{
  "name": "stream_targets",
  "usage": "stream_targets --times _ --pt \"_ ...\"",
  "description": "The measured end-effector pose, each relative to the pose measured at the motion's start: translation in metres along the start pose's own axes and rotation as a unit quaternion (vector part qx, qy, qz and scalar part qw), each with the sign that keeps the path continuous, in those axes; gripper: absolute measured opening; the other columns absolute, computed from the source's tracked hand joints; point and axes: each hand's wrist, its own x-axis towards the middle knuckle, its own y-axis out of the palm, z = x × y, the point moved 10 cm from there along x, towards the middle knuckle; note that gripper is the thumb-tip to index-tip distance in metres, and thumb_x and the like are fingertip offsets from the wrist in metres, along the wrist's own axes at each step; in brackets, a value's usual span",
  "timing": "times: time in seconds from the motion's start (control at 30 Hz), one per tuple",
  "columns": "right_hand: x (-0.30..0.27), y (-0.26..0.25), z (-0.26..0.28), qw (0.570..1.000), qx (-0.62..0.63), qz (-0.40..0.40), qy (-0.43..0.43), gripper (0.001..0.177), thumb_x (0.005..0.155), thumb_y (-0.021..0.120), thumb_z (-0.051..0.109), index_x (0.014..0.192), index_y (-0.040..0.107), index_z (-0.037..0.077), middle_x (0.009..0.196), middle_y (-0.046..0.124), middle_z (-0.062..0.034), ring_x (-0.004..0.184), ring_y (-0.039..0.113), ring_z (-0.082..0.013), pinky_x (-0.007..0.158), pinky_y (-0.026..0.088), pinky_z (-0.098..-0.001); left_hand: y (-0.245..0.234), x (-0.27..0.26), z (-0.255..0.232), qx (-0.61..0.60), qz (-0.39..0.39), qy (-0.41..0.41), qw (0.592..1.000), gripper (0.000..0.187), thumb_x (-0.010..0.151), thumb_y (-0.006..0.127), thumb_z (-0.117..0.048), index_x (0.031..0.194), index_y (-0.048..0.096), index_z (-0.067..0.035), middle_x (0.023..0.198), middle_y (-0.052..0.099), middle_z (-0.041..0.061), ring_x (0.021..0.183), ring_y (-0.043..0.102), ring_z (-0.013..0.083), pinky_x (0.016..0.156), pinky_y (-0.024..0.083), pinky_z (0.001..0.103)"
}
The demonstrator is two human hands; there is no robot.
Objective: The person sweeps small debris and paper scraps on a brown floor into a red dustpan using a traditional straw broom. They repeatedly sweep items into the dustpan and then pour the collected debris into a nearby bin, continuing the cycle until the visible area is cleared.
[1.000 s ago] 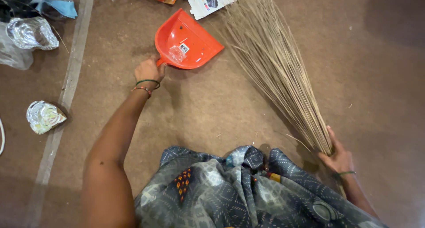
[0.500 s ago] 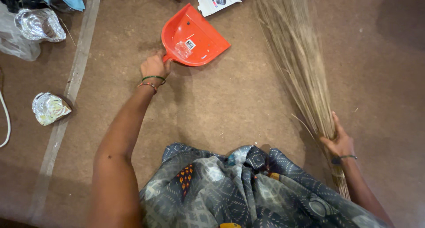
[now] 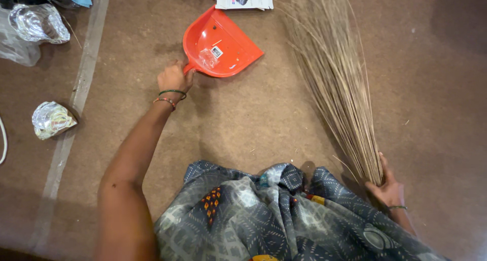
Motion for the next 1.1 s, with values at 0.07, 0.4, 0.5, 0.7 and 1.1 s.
stream_targets --times 0.07,0.4,0.5,0.7,1.1 --pt "-0.005 0.012 0.001 0.998 0.053 0.018 0.01 0.108 0.072 0.079 0.014 0.166 0.029 0.031 0.141 0.061 -0.0186 0.122 0.063 -0.0305 0.104 0.051 -0.0403 -0.001 -0.001 -0.003 0.003 -0.001 0.005 1.0 0.041 0.089 0.076 -0.04 0.12 0.072 -0.013 0.109 0.071 0.017 0.086 0.071 0.0409 0.071 0.056 0.051" --pt "-0.057 0.025 0.08 0.993 0.11 0.031 -0.023 0.096 0.076 0.078 0.006 0.161 0.035 0.023 0.142 0.063 -0.0153 0.125 0.063 -0.0233 0.106 0.048 -0.0372 -0.002 -0.009 -0.011 0.012 -0.004 0.005 1.0 0.036 0.089 0.076 -0.039 0.114 0.074 -0.013 0.108 0.071 0.014 0.085 0.071 0.0396 0.071 0.056 0.051" --pt "-0.056 0.012 0.081 0.994 0.104 0.013 -0.032 0.098 0.074 0.076 0.003 0.161 0.035 0.022 0.145 0.06 -0.0156 0.124 0.062 -0.0244 0.105 0.049 -0.0374 0.0 -0.015 -0.011 0.004 0.004 -0.002 1.0 0.035 0.089 0.076 -0.038 0.114 0.074 -0.014 0.108 0.071 0.013 0.085 0.071 0.0394 0.071 0.056 0.052" --pt "-0.05 0.017 0.077 0.998 0.048 0.026 -0.017 0.099 0.075 0.076 0.004 0.162 0.034 0.024 0.139 0.064 -0.0173 0.121 0.065 -0.0246 0.104 0.05 -0.0366 0.003 -0.02 -0.007 0.001 0.008 0.0 1.0 0.036 0.089 0.076 -0.038 0.115 0.073 -0.013 0.108 0.07 0.014 0.088 0.071 0.0389 0.073 0.056 0.052" --pt "-0.065 0.016 0.081 0.986 0.165 -0.01 -0.026 0.097 0.078 0.074 0.003 0.164 0.034 0.021 0.139 0.063 -0.0157 0.118 0.065 -0.0204 0.102 0.052 -0.0357 0.005 -0.032 -0.004 -0.018 -0.008 0.012 1.0 0.035 0.089 0.077 -0.035 0.115 0.072 -0.012 0.108 0.071 0.014 0.094 0.07 0.0375 0.076 0.056 0.05"
